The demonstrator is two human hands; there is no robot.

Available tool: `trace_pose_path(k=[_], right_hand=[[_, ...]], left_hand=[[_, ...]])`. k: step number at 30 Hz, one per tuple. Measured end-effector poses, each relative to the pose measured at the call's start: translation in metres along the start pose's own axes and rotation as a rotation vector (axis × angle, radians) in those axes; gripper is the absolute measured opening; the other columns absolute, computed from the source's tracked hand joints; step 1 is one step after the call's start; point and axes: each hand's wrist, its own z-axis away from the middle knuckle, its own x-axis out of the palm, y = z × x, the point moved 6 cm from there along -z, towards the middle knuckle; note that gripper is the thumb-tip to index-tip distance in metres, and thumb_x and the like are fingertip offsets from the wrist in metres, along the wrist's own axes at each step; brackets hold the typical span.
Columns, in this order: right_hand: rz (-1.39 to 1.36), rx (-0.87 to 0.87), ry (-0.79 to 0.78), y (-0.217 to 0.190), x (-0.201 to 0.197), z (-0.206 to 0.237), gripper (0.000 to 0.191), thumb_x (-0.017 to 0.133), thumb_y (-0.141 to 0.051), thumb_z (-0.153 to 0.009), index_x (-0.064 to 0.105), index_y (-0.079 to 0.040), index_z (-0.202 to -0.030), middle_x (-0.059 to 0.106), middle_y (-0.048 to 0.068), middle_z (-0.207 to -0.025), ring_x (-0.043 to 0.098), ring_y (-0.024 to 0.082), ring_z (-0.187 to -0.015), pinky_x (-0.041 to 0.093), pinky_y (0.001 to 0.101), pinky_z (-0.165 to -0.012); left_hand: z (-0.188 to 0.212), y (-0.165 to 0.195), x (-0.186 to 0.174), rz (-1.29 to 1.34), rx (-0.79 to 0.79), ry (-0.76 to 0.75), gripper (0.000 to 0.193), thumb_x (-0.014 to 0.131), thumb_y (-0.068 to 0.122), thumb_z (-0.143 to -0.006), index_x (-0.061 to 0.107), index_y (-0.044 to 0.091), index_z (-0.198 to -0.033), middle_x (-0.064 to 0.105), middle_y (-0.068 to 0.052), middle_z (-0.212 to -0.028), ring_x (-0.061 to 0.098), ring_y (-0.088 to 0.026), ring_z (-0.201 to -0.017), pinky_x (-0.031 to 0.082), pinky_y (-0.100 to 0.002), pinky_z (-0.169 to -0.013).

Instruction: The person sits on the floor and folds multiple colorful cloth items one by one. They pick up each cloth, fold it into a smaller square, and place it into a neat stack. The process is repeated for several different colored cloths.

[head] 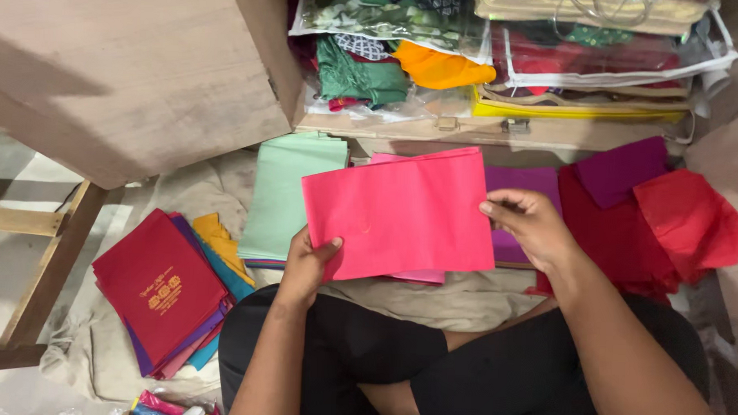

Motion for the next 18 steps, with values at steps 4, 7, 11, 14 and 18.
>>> trace_pose_path(k=[4, 7, 11, 14, 18], right_hand=[[0.053, -0.063, 0.026, 0.007, -0.007, -0.01, 0.011, 0.072, -0.009, -0.095, 0.074, -0.001, -0.102, 0.072, 0.003, -0.091, 0.063, 0.009, -0.08, 0.052, 0.0254, -0.073], [0.009, -0.141, 0.001, 0.008, -0.009, -0.01, 0.006, 0.068, -0.009, -0.101, 0.068, -0.003, -0.102, 0.068, 0.0, -0.09, 0.061, 0.006, -0.083, 0.05, 0.0221, -0.076], [-0.058, -0.16, -0.016, 0.009, -0.008, -0.006, 0.003, 0.065, -0.008, -0.106, 0.064, -0.005, -0.107, 0.064, -0.002, -0.089, 0.053, 0.004, -0.079, 0.041, 0.021, -0.069], [0.008, -0.234, 0.096, 0.005, -0.013, -0.007, 0.01, 0.066, -0.002, -0.098, 0.063, -0.006, -0.106, 0.071, -0.001, -0.092, 0.059, 0.001, -0.082, 0.046, 0.0175, -0.073], [0.075, -0.339, 0.19, 0.003, -0.016, -0.009, 0.015, 0.069, 0.001, -0.096, 0.061, -0.004, -0.107, 0.072, 0.001, -0.091, 0.057, -0.001, -0.077, 0.044, 0.0166, -0.067]], left_hand=[[-0.004, -0.016, -0.01, 0.11, -0.065, 0.056, 0.029, 0.062, -0.002, -0.093, 0.064, -0.003, -0.123, 0.074, -0.01, -0.109, 0.07, -0.017, -0.094, 0.056, -0.032, -0.084], [-0.007, -0.02, -0.008, 0.186, -0.075, 0.02, 0.03, 0.061, 0.0, -0.094, 0.065, -0.001, -0.123, 0.074, -0.01, -0.113, 0.071, -0.018, -0.1, 0.056, -0.033, -0.09], [-0.011, -0.025, -0.004, 0.196, -0.101, 0.022, 0.024, 0.06, 0.009, -0.1, 0.065, 0.001, -0.122, 0.074, -0.009, -0.115, 0.071, -0.017, -0.103, 0.056, -0.033, -0.091], [-0.014, -0.024, -0.002, 0.213, -0.103, 0.017, 0.022, 0.06, 0.012, -0.101, 0.066, 0.002, -0.119, 0.075, -0.01, -0.113, 0.072, -0.019, -0.1, 0.057, -0.037, -0.087], [-0.014, -0.024, 0.001, 0.168, -0.096, -0.001, 0.021, 0.061, 0.012, -0.101, 0.066, 0.002, -0.118, 0.075, -0.009, -0.11, 0.072, -0.019, -0.096, 0.057, -0.039, -0.081]])
